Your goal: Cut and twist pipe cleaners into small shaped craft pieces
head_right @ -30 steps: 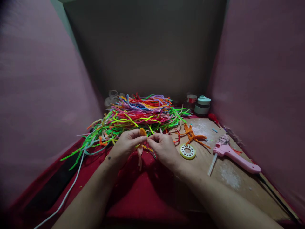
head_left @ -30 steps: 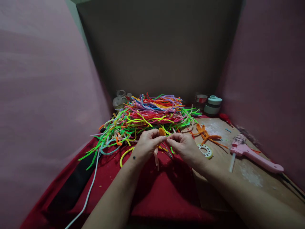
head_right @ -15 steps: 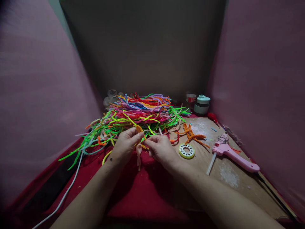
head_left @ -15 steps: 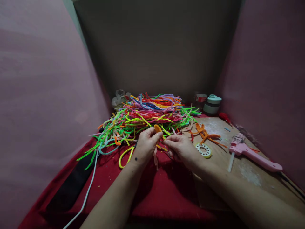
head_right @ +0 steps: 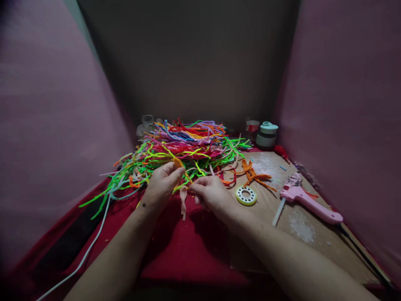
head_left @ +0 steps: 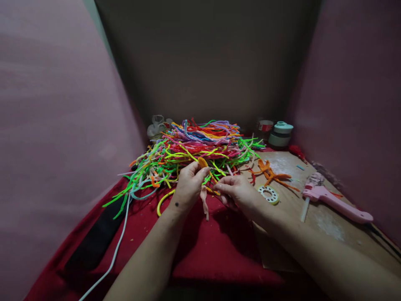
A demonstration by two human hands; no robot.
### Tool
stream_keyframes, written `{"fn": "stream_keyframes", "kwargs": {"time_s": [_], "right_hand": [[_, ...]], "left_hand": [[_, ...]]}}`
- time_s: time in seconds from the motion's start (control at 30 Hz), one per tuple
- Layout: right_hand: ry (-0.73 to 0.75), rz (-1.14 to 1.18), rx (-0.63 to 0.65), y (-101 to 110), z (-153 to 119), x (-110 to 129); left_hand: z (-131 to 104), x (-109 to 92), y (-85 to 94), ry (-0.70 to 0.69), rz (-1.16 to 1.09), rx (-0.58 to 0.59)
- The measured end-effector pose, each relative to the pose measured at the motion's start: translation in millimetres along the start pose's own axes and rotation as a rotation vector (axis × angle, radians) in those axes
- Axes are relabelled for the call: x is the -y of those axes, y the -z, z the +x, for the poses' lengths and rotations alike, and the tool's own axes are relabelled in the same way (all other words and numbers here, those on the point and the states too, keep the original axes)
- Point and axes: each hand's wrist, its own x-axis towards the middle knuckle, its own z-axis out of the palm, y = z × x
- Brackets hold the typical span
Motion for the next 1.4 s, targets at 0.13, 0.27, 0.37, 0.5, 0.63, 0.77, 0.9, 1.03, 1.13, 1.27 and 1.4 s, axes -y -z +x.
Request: {"fn": "stream_keyframes", "kwargs": {"time_s": [0.13,0.27,0.37,0.5,0.63,0.77,0.9,1.03,1.13,1.27,1.4], "right_hand": [[0.042,-0.026,0.014,3,-2,3],[0.238,-0.142,0.041,10,0,9],[0.329,-0.222,-0.001,13,2,11],[0.315,-0.104,-0.06,12,2,10],[0.258,0.007,-0.061,10,2,9],[0.213,0.067,-0.055,10,3,8],[0.221,0.18,-0.019,12,6,6],[0.196,0.216,-0.019,13,10,2],[0.204,0.165,-0.052,14,11,0],[0.213,0.016,-0.16,13,12,-1],[0.195,-0.021,-0.209,11,11,1]], "left_hand": [[1,1,3.2,0.04,-0.066,-0.007],[0,-1,9.2,0.142,-0.204,0.201],[-1,-5,12.2,0.203,-0.221,0.36],[-3,-5,8.3,0.171,-0.143,0.446],[-5,1,-2.4,0.06,-0.06,0.321],[-6,7,-7.5,-0.124,0.118,0.184],[-5,3,-1.8,-0.136,0.168,0.264],[-5,-4,6.0,-0.108,0.25,0.358],[-6,-4,5.9,-0.255,0.45,0.301],[-11,0,-3.1,-0.434,0.767,0.218],[-12,4,-7.8,-0.576,1.066,0.178]]}}
